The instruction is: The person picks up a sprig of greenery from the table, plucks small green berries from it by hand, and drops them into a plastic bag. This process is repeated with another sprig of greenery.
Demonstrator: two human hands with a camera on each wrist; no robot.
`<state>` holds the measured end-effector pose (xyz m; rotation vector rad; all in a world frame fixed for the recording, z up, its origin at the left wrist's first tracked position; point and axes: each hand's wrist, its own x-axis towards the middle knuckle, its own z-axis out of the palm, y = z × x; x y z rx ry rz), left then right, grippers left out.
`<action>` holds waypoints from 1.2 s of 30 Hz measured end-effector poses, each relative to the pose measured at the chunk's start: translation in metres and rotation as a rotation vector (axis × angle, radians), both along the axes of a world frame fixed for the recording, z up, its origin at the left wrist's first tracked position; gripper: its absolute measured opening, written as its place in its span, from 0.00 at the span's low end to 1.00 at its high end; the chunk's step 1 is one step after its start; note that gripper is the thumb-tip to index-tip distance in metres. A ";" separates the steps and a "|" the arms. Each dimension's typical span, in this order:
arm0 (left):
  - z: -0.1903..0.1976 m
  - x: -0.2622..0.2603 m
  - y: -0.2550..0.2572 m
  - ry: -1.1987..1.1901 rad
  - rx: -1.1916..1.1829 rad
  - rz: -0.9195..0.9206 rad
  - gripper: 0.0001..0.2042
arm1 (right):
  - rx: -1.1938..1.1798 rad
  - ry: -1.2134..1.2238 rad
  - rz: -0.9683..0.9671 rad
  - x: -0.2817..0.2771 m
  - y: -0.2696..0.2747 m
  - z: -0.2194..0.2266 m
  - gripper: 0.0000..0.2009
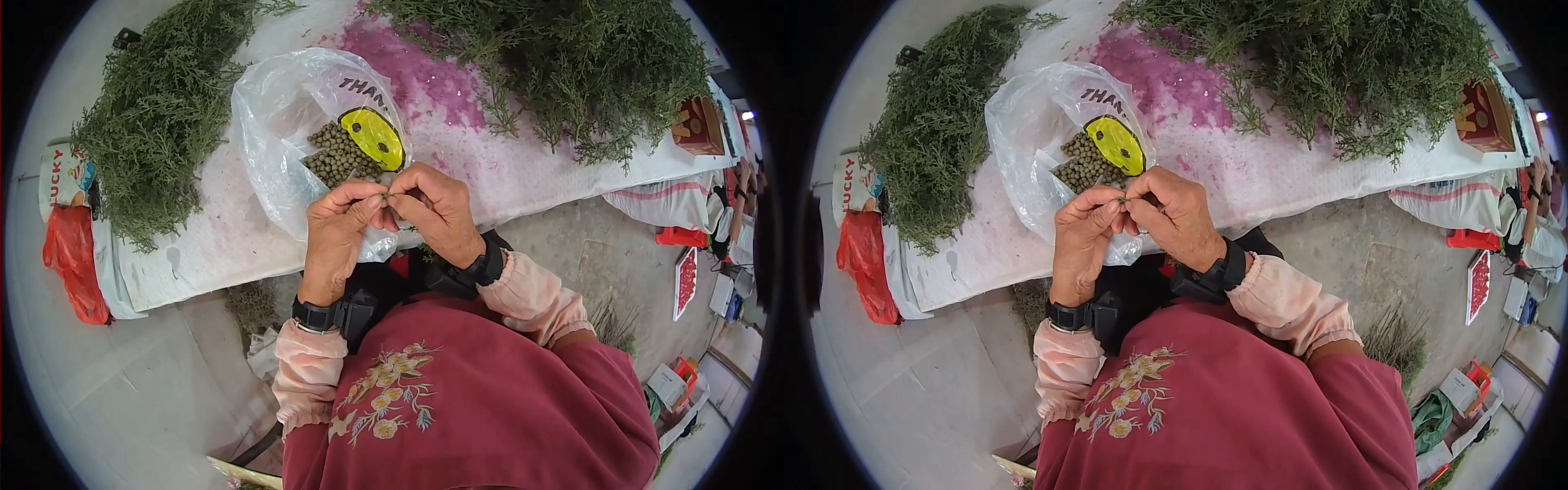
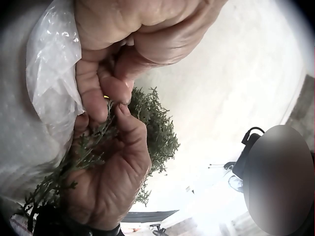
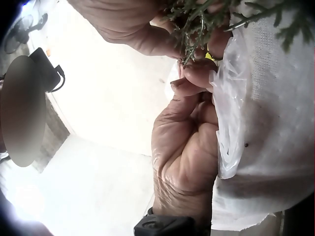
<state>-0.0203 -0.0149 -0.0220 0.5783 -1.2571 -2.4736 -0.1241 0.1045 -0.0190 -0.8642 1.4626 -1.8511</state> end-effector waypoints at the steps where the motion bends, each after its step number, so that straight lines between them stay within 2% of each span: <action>1: 0.000 0.000 0.000 0.002 -0.002 -0.004 0.06 | 0.006 0.003 0.000 0.000 0.000 -0.001 0.01; 12: 0.000 0.001 0.000 0.011 -0.005 -0.002 0.07 | 0.000 0.014 -0.008 0.000 0.001 -0.003 0.01; 20: 0.005 -0.001 0.004 -0.026 0.050 0.086 0.07 | -0.009 -0.026 -0.014 0.002 -0.001 0.002 0.01; 23: -0.001 0.001 0.001 0.034 0.082 0.034 0.06 | -0.013 -0.045 -0.005 0.002 -0.001 0.001 0.01; 36: 0.001 0.000 0.000 0.018 0.060 0.002 0.04 | -0.019 -0.053 0.025 0.000 0.002 0.000 0.01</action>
